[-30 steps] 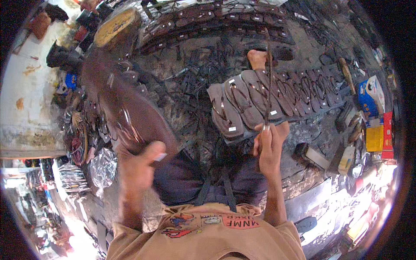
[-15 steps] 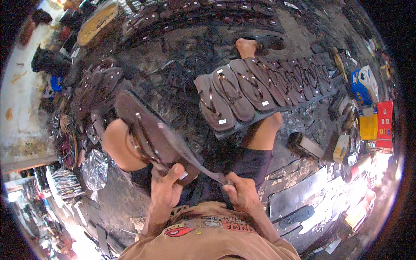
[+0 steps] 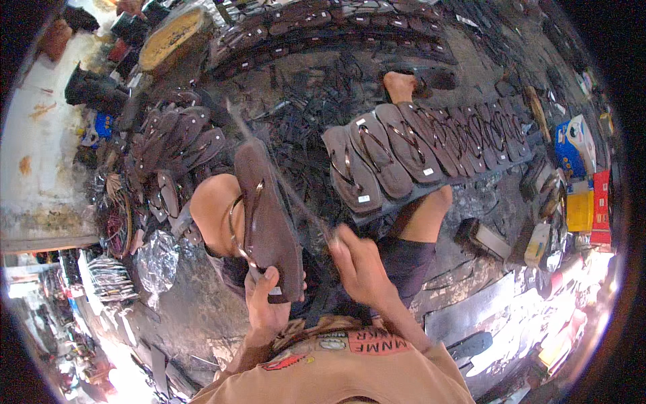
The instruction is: The person trims the edges of brown flip-flops using a knife. They pick up each sandal from a tray, scrape the edges, and place it back down, repeating the process for multiple sandals.
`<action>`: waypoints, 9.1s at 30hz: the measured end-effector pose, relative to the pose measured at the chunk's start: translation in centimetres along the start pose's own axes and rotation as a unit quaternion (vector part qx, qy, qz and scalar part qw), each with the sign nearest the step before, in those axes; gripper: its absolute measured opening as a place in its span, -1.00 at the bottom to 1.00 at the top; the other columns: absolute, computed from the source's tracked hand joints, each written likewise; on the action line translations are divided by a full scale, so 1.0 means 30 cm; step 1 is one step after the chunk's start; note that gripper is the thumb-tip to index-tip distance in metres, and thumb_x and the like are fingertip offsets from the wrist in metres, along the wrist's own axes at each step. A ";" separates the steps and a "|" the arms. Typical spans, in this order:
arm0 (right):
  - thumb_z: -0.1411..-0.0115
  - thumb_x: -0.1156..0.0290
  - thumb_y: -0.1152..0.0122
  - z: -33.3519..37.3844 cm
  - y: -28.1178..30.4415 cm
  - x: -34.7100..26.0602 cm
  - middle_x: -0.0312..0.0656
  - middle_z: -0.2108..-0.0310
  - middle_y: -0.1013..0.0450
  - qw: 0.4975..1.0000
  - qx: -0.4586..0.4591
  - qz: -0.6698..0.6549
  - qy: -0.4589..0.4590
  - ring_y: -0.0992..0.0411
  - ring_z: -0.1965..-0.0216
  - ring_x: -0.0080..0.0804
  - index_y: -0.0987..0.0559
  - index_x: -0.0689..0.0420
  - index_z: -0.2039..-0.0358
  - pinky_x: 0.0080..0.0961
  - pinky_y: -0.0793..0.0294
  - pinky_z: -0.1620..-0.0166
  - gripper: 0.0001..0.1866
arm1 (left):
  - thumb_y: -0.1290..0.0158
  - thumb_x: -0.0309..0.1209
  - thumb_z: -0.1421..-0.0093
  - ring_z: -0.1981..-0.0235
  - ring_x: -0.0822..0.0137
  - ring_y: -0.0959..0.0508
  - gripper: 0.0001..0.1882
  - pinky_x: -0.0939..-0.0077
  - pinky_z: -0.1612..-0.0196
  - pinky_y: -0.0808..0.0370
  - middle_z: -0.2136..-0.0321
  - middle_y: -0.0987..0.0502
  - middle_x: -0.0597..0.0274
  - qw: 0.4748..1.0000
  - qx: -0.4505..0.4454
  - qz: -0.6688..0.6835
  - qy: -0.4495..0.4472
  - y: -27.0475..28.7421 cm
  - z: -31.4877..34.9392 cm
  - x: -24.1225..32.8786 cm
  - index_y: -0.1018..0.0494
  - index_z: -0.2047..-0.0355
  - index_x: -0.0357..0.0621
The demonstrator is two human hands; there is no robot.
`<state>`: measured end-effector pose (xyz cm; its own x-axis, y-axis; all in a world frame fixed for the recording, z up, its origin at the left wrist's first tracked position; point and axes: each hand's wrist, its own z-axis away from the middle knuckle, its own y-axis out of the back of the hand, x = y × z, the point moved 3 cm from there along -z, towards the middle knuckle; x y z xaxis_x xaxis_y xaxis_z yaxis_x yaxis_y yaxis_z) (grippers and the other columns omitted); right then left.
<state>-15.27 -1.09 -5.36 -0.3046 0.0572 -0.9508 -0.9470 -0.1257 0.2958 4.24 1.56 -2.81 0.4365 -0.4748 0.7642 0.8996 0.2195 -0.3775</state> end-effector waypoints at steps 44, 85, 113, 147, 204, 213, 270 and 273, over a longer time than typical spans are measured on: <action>-0.35 0.05 -0.09 0.375 0.082 0.093 0.09 0.49 -0.49 0.984 -0.082 0.123 -0.096 -0.51 0.40 0.20 -0.46 0.08 0.22 0.00 -0.45 0.37 -0.67 | -0.10 -0.02 -0.37 0.27 0.55 -0.53 -0.52 0.59 0.19 -0.49 0.25 -0.57 0.37 0.970 -0.116 -0.211 0.013 -0.052 -0.132 0.225 -0.47 -0.01 -0.20; -0.39 0.11 -0.03 0.055 0.230 -0.055 0.06 0.60 -0.45 0.981 -0.057 0.179 -0.047 -0.51 0.45 0.17 -0.47 0.11 0.33 0.09 -0.40 0.36 -0.68 | -0.29 -0.50 -0.16 -0.02 0.19 -0.56 -0.42 0.20 -0.16 -0.51 0.00 -0.54 0.20 0.995 -0.071 0.034 -0.060 -0.121 -0.188 0.052 -0.35 -0.17 -0.16; -0.37 0.28 -0.12 0.269 0.258 0.264 -0.12 0.49 -0.43 0.914 0.360 -0.056 -0.178 -0.37 0.49 -0.36 -0.46 0.23 0.23 -0.27 -0.38 0.40 -0.76 | -0.40 -0.46 -0.03 0.15 0.27 -0.60 -0.46 0.32 0.00 -0.52 0.11 -0.61 0.13 0.975 -0.028 -0.199 -0.095 -0.453 -0.677 -0.245 -0.47 -0.01 -0.31; -0.25 0.41 -0.08 -0.291 -0.060 0.573 0.12 -0.33 -0.24 0.998 0.042 -0.041 0.005 -0.13 -0.37 0.16 -0.39 0.21 -0.25 -0.07 -0.03 -0.42 -0.47 | -0.27 -0.14 -0.17 0.11 0.45 -0.49 -0.58 0.43 0.43 -0.38 0.12 -0.52 0.45 0.976 0.089 -0.178 0.087 -0.270 -0.536 -0.068 -0.45 0.00 0.17; -0.39 0.03 -0.01 0.236 0.066 0.090 0.11 0.60 -0.36 0.992 -0.004 0.112 -0.058 -0.44 0.49 0.22 -0.43 0.16 0.36 -0.12 -0.38 0.41 -0.59 | -0.09 -0.08 -0.39 0.01 0.44 -0.48 -0.40 0.49 -0.10 -0.41 0.01 -0.51 0.31 0.966 -0.065 -0.252 0.002 -0.075 -0.148 0.275 -0.32 -0.26 -0.24; -0.43 -0.10 0.12 -0.302 0.213 -0.211 0.13 0.49 -0.55 0.954 -0.223 0.201 0.025 -0.55 0.36 0.22 -0.59 0.07 0.17 0.13 -0.53 0.21 -0.50 | -0.08 -0.13 -0.39 -0.12 0.30 -0.41 -0.38 0.36 -0.26 -0.27 -0.07 -0.48 0.18 0.941 -0.088 -0.327 -0.012 -0.083 -0.199 0.311 -0.27 -0.30 -0.25; -0.46 0.06 -0.02 -0.347 -0.093 0.015 -0.24 0.16 -0.53 0.933 0.005 -0.357 -0.034 -0.42 0.19 -0.54 -0.53 0.25 0.01 -0.45 -0.48 0.07 -0.55 | -0.41 -0.42 -0.03 -0.05 0.29 -0.51 -0.29 0.37 -0.19 -0.42 0.05 -0.56 0.16 0.905 -0.098 -0.401 0.099 -0.084 -0.106 0.136 -0.37 -0.16 -0.31; -0.27 0.27 -0.36 -0.234 -0.065 -0.064 -0.27 0.29 -0.56 0.914 -0.084 -0.375 -0.129 -0.43 0.25 -0.63 -0.55 0.23 0.01 -0.54 -0.49 0.14 -0.61 | -0.13 -0.13 -0.29 0.03 0.25 -0.57 -0.40 0.35 -0.08 -0.49 0.02 -0.57 0.19 0.977 -0.048 -0.171 -0.120 -0.096 -0.181 0.214 -0.32 -0.22 -0.22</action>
<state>-12.11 -7.91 -4.76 0.3890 0.4180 -0.8210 -0.8773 -0.1040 -0.4686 4.39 -6.75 0.35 0.1103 -0.2898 0.9507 0.9932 -0.0036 -0.1163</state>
